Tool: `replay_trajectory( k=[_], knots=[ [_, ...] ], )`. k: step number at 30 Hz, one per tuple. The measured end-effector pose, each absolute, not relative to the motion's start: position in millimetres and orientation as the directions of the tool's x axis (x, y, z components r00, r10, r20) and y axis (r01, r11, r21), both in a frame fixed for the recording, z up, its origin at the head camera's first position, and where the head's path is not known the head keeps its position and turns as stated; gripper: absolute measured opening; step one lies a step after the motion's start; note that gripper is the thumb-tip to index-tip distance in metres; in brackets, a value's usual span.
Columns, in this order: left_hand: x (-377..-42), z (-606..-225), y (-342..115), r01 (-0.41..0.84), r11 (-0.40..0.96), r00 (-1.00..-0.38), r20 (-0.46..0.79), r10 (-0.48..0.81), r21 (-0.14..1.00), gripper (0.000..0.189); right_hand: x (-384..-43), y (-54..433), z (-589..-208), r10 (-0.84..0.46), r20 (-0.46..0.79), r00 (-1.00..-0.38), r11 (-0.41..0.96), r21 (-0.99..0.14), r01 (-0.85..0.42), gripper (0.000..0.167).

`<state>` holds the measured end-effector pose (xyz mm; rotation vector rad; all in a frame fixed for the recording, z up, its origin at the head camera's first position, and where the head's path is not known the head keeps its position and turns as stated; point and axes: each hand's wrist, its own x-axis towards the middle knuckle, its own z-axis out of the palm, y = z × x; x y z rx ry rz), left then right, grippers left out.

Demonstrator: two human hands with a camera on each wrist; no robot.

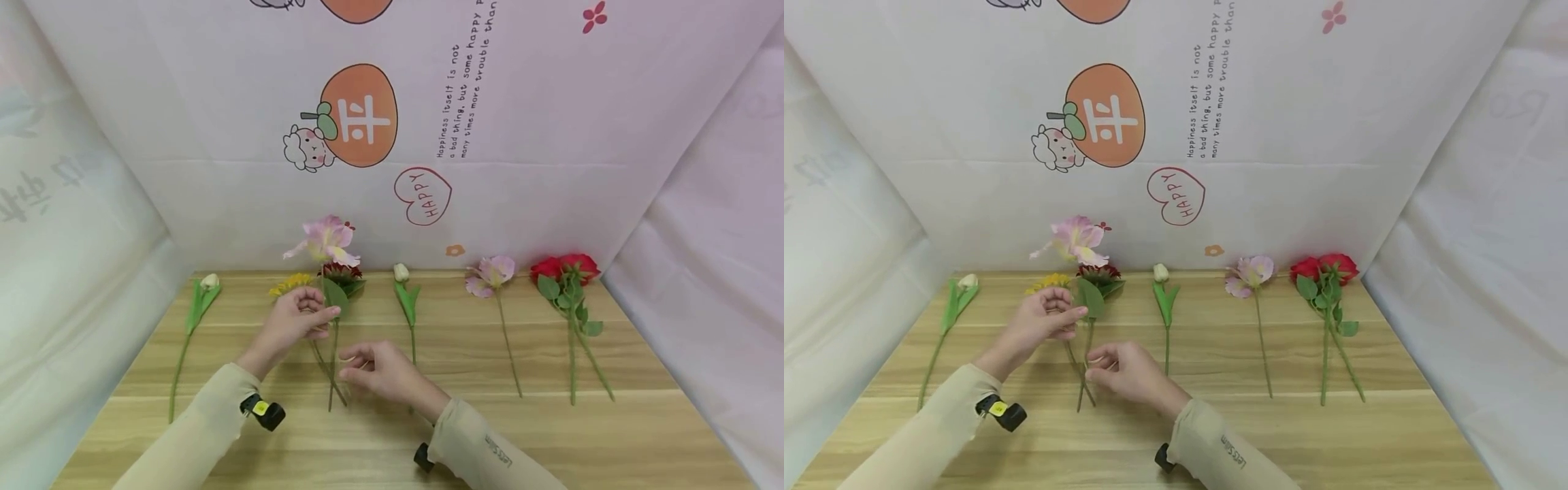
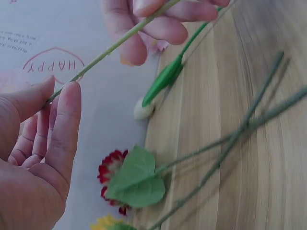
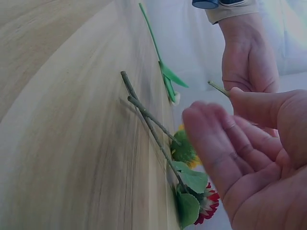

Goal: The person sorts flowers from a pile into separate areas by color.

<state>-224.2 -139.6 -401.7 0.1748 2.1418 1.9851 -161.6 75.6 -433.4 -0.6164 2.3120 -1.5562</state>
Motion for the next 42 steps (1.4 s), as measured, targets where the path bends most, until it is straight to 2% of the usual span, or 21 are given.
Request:
replay_trajectory(
  k=[6, 14, 20, 29, 35, 42],
  knots=[
    [-222.7, -402.5, -129.8, -0.023, 0.075, -0.956, -0.043, 0.289, 0.997, 0.043, -159.3, 81.8, -431.1, -0.512, 0.006, -0.859, 0.266, -0.95, -0.165, 0.029],
    [-218.0, -396.5, -137.7, 0.017, 0.056, -0.889, -0.01, 0.457, 0.998, 0.036, -156.6, 95.9, -428.7, -0.52, 0.048, -0.853, 0.252, -0.945, -0.207, 0.02],
    [-213.1, -393.4, -131.2, -0.007, 0.051, -0.891, -0.029, 0.453, 0.999, 0.04, -155.7, 102.0, -425.9, -0.543, 0.063, -0.838, 0.278, -0.928, -0.25, 0.019],
    [-206.0, -393.7, -111.6, -0.018, 0.001, -0.904, -0.017, 0.427, 1.0, 0.039, -151.8, 112.0, -426.0, -0.474, 0.106, -0.874, 0.35, -0.888, -0.298, 0.017],
    [-205.1, -395.7, -97.1, -0.036, -0.04, -0.912, -0.017, 0.409, 0.999, 0.037, -148.9, 121.0, -423.4, -0.456, 0.101, -0.884, 0.354, -0.891, -0.284, 0.025],
    [-200.9, -400.9, -89.3, -0.017, -0.015, -0.905, -0.009, 0.426, 1.0, 0.031, -147.1, 150.9, -417.7, -0.403, 0.167, -0.9, 0.506, -0.779, -0.371, 0.025]
  ],
)
